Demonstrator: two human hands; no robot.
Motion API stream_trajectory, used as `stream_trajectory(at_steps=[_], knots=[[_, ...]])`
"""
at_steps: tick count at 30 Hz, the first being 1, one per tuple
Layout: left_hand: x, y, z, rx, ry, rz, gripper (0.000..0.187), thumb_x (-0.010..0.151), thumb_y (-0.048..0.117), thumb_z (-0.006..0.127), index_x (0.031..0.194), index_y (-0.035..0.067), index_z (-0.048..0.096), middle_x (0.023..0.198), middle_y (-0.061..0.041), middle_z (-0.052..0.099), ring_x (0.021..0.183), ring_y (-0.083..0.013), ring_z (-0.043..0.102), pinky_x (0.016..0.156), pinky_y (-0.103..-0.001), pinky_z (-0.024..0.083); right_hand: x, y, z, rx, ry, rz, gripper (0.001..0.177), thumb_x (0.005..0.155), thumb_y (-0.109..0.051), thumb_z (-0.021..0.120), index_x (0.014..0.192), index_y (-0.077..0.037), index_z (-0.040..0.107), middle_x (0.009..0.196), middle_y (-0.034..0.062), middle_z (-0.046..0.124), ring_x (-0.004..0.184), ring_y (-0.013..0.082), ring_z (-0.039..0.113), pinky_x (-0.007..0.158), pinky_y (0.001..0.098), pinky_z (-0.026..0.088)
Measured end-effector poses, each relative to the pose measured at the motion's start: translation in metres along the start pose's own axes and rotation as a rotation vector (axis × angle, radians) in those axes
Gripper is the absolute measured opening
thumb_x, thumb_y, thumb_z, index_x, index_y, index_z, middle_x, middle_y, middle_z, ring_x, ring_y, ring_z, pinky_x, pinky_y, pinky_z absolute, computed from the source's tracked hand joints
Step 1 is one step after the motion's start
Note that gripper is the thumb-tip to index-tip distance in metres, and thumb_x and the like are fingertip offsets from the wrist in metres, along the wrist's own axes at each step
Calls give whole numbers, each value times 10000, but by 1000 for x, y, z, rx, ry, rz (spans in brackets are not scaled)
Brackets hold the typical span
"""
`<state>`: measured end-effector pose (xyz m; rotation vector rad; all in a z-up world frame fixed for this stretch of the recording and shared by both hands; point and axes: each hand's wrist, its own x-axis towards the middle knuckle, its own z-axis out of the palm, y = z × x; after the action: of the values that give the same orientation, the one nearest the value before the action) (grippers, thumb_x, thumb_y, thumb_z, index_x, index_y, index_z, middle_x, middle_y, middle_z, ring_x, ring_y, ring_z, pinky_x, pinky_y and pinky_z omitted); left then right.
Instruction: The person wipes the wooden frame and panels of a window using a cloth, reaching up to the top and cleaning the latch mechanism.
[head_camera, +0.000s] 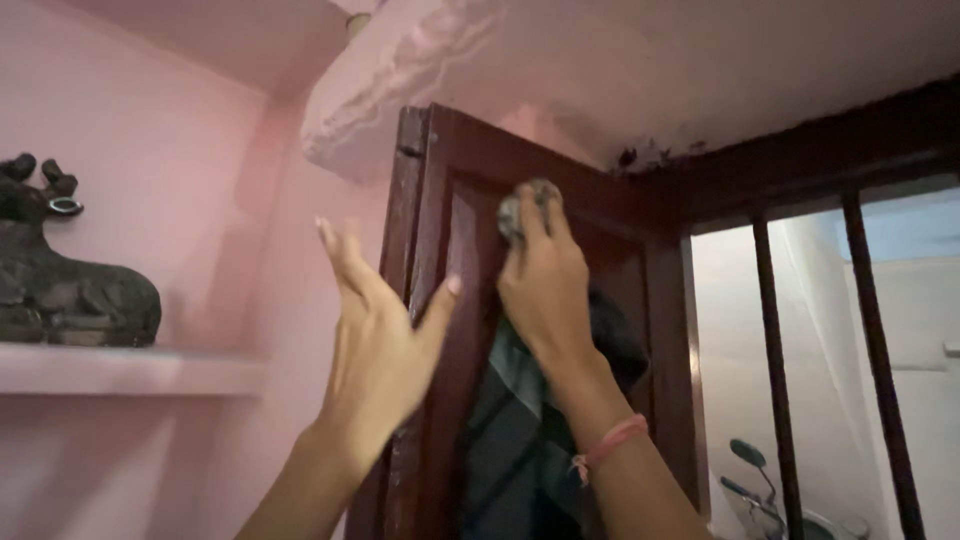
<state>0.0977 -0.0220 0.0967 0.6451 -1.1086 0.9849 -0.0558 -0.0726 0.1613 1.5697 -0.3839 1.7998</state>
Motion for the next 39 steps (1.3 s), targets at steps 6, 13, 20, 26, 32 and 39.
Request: stream_trajectory(at_steps=[6, 13, 20, 26, 32, 39], knots=[[-2, -3, -3, -415, -220, -354, 643, 840, 383, 746, 1263, -31, 493, 1022, -263, 751, 957, -375, 766, 814, -433, 592, 4, -26, 18, 72, 57, -199, 545, 951, 15, 559, 1491, -43, 517, 1556, 296, 436, 1405, 487, 475, 1133, 460, 442], [-2, 1, -4, -356, -256, -489, 593, 857, 482, 699, 1185, 15, 541, 705, -276, 723, 683, -425, 749, 637, -500, 554, 43, -31, 38, 206, 100, -287, 498, 990, 16, 556, 1478, -82, 555, 1558, 263, 470, 1397, 469, 511, 1145, 440, 463], [-1, -4, 1, -485, -153, -398, 565, 994, 525, 490, 1198, 2, 559, 745, -266, 706, 741, -448, 727, 610, -501, 535, 86, -35, 46, 175, 84, -274, 392, 969, 7, 541, 1345, -41, 638, 1445, 239, 572, 1279, 462, 573, 1078, 469, 483], [-3, -18, 14, -495, -207, -481, 769, 1016, 627, 203, 1179, 7, 630, 801, -293, 722, 816, -472, 721, 717, -528, 521, 94, -44, 57, -39, 113, -351, 294, 970, -82, 576, 1232, -41, 704, 1420, 262, 565, 1213, 465, 584, 1016, 516, 486], [-7, -38, 28, -676, -268, -833, 1081, 906, 789, 70, 1410, 9, 622, 1326, -275, 676, 1284, -366, 613, 1087, -430, 442, 87, -57, 57, -205, 73, -360, 292, 962, -127, 605, 1195, 6, 721, 1415, 308, 527, 1178, 502, 572, 977, 584, 468], [-34, -45, 5, -1541, -469, -701, 1235, 810, 874, 26, 1571, -62, 291, 1637, -226, 408, 1510, -316, 392, 1230, -396, 257, 32, -72, 40, -144, 73, -375, 338, 962, -108, 588, 1240, 46, 703, 1465, 300, 501, 1270, 491, 551, 1098, 539, 454]])
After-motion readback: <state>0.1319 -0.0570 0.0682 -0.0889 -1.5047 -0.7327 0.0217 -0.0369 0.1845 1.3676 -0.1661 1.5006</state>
